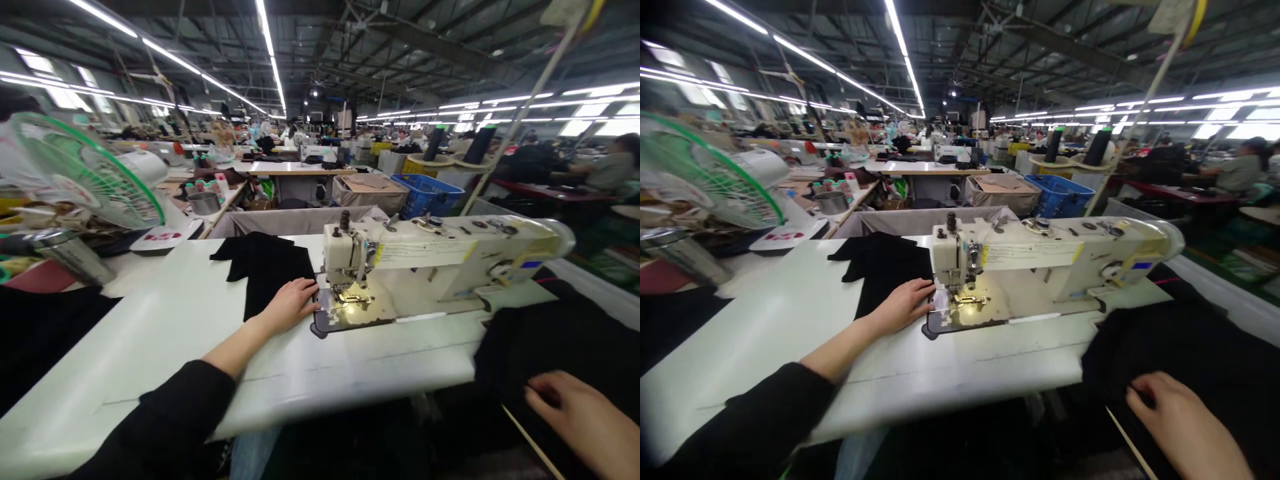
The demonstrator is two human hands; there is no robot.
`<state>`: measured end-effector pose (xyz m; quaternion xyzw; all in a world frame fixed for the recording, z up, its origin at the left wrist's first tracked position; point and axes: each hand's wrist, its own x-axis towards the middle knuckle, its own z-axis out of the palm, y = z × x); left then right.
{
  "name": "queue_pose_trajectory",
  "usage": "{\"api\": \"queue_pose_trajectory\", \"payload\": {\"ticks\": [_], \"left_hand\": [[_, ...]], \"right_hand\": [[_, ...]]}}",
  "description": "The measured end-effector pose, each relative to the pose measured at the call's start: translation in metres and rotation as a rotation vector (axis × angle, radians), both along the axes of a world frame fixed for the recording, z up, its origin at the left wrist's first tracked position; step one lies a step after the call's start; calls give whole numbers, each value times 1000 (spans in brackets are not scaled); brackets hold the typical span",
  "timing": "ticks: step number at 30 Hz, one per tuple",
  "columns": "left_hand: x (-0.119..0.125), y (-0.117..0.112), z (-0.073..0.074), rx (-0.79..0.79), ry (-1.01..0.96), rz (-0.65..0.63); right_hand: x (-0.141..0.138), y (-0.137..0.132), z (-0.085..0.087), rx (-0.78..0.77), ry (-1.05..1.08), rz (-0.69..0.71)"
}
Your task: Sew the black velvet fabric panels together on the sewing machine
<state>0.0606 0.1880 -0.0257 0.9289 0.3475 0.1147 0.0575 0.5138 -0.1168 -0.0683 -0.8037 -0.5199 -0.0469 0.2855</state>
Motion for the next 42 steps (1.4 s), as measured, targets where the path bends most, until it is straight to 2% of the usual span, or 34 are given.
{"api": "queue_pose_trajectory", "payload": {"ticks": [1,4,7,10,13,17,20,23,25,26,28,29,31,33,35,39,41,42], "left_hand": [[0,0,0,7,-3,-8],[-2,2,-2,49,-34,-23],[-6,0,-6,129,-110,-48],[-8,-12,-5,166,-173,-176],[-2,-34,7,208,-256,-323],[21,-72,30,253,-352,-480],[44,-105,46,215,-384,-539],[69,-139,62,99,-399,-564],[85,-157,70,-44,-418,-604],[91,-164,74,-146,-440,-618],[100,-169,80,-358,-508,-578],[100,-168,83,-431,-549,-513],[95,-162,92,-455,-623,-324],[82,-155,104,-370,-669,-143],[68,-153,119,-241,-698,-31],[46,-165,146,12,-716,21],[35,-171,156,37,-726,52],[29,-170,161,2,-732,76]], "right_hand": [[-16,4,14,-51,47,-2],[-45,16,42,18,187,-141],[-46,16,46,101,276,-251],[-36,3,45,233,376,-325],[-30,-7,53,342,385,-360],[-40,-8,77,394,238,-343],[-71,-1,98,408,163,-218],[-118,7,115,359,225,135],[-149,11,122,238,371,381],[-161,13,123,159,462,455],[-177,15,124,50,646,499],[-181,16,124,49,727,494],[-185,17,122,133,837,501],[-191,17,120,254,848,547],[-203,17,117,309,803,587],[-236,17,112,300,795,609],[-241,25,112,231,879,585],[-239,31,114,163,955,575]]}}
